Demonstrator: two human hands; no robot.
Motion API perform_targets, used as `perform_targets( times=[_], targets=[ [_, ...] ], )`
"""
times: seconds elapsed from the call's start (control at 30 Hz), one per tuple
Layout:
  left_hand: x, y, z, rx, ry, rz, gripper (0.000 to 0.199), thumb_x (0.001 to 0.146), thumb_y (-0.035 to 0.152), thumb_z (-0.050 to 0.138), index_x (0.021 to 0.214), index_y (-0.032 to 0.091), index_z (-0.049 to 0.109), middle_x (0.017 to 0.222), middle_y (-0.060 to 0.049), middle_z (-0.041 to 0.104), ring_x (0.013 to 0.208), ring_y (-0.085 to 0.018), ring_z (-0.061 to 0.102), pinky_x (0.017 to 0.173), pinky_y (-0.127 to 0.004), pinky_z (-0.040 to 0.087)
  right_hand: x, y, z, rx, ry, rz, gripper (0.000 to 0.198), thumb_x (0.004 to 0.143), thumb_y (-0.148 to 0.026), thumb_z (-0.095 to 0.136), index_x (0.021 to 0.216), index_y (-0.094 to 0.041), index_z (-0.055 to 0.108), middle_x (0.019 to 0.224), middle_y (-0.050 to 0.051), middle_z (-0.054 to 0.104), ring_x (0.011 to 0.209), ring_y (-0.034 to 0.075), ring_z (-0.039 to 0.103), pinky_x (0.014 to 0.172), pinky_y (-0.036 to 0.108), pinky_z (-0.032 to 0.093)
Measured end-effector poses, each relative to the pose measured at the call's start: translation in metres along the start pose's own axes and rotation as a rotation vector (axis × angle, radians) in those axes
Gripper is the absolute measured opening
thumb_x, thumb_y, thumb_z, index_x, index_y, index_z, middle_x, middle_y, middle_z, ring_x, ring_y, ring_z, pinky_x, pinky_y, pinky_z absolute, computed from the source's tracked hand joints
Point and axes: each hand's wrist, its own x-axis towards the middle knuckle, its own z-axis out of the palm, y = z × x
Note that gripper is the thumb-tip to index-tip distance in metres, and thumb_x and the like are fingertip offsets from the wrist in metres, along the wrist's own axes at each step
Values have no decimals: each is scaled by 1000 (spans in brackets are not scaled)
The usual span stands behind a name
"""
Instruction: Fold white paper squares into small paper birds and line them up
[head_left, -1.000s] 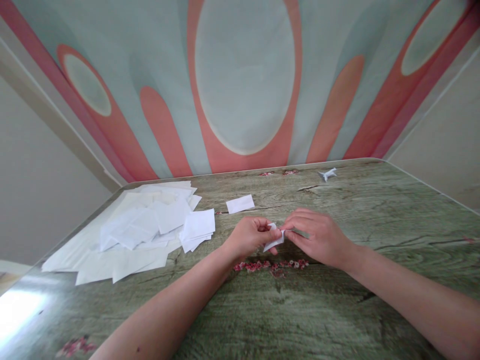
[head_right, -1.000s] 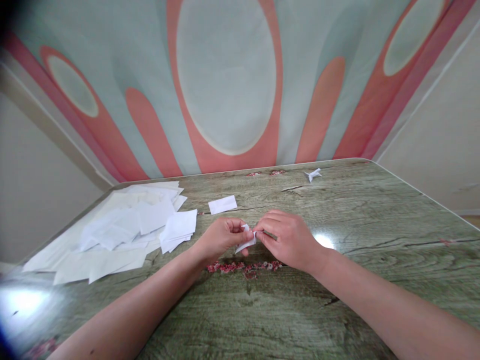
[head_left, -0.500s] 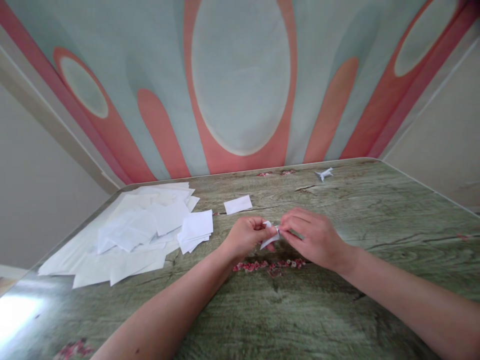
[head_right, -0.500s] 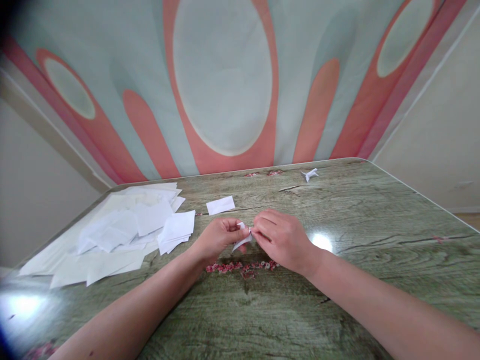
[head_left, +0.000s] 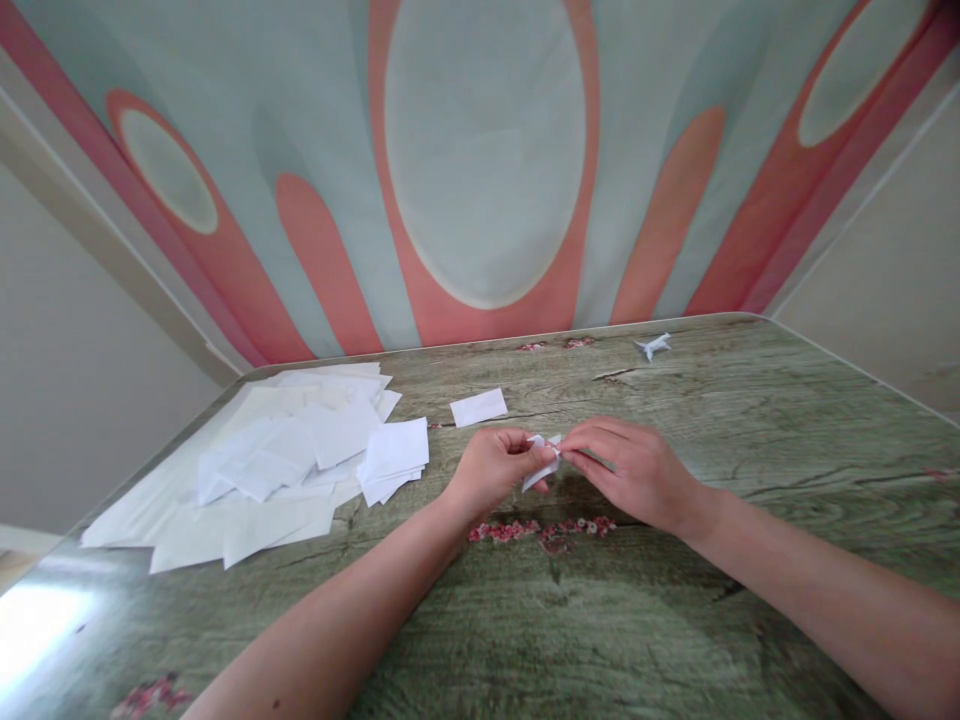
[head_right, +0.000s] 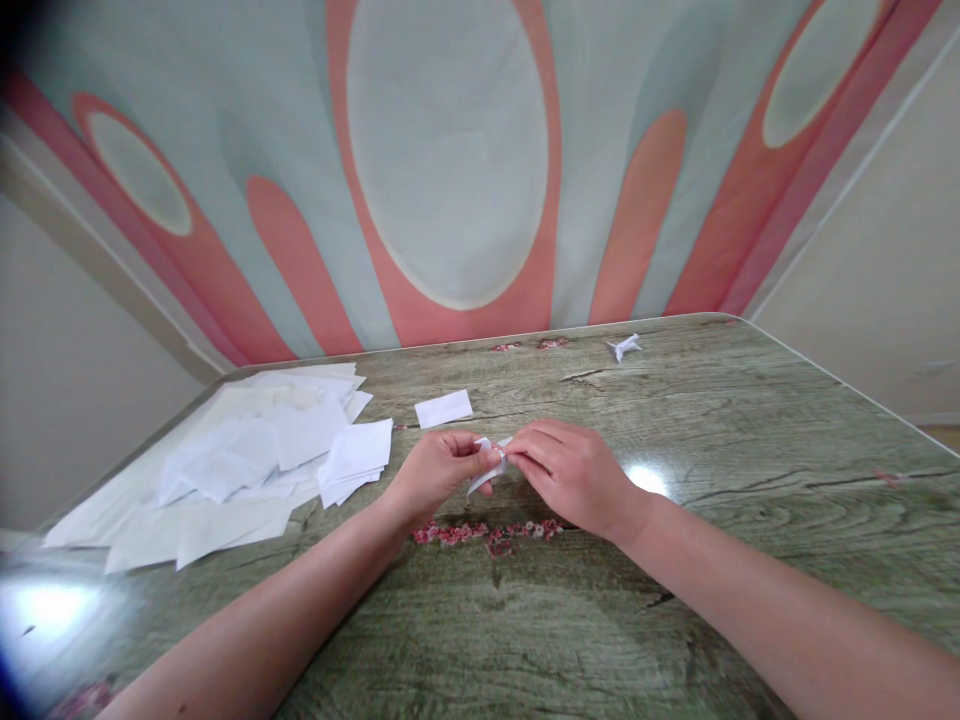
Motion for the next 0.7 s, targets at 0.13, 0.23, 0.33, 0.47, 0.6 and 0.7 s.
perform_targets(
  times=[0.13, 0.23, 0.33, 0.47, 0.6, 0.7],
  targets=[
    [-2, 3, 4, 95, 78, 34, 28, 74, 39, 69, 81, 12, 72, 62, -2, 66, 53, -10, 56, 54, -20, 39, 0, -4, 1, 11, 28, 40, 10, 86, -15, 56, 91, -20, 63, 87, 4, 68, 83, 16, 62, 78, 31, 48],
    [-4, 4, 6, 190, 119, 89, 28, 76, 40, 67, 78, 12, 72, 62, -3, 67, 55, -11, 55, 55, -20, 39, 2, -9, 5, 61, 52, 176, 9, 83, -14, 58, 87, -20, 62, 84, 2, 67, 79, 16, 61, 73, 29, 48],
    [-4, 4, 6, 227, 110, 103, 30, 77, 42, 65, 77, 13, 72, 62, -3, 67, 55, -11, 55, 53, -20, 38, 4, -13, 8, 153, 53, 414, 11, 79, -14, 61, 87, -21, 62, 82, 0, 67, 71, 14, 60, 65, 26, 48],
    [-4, 2, 5, 189, 64, 39, 31, 76, 44, 66, 78, 13, 72, 61, -3, 67, 51, -10, 53, 48, -19, 34, 6, -12, 9, 185, 16, 511, 13, 78, -15, 62, 89, -22, 64, 82, -1, 67, 69, 13, 60, 64, 27, 47],
    [-3, -1, 5, 163, 38, -1, 33, 74, 45, 67, 75, 13, 70, 60, -3, 67, 49, -9, 53, 47, -18, 33, 3, -9, 8, 131, 30, 356, 11, 78, -11, 61, 83, -21, 63, 82, 0, 66, 75, 15, 60, 66, 27, 46],
    [-2, -3, 6, 106, 32, -15, 33, 72, 46, 69, 75, 13, 70, 61, -2, 67, 50, -10, 55, 47, -18, 35, 1, -8, 9, 89, 76, 262, 11, 79, -10, 60, 80, -21, 61, 82, 2, 65, 78, 16, 60, 69, 29, 47]
  ],
)
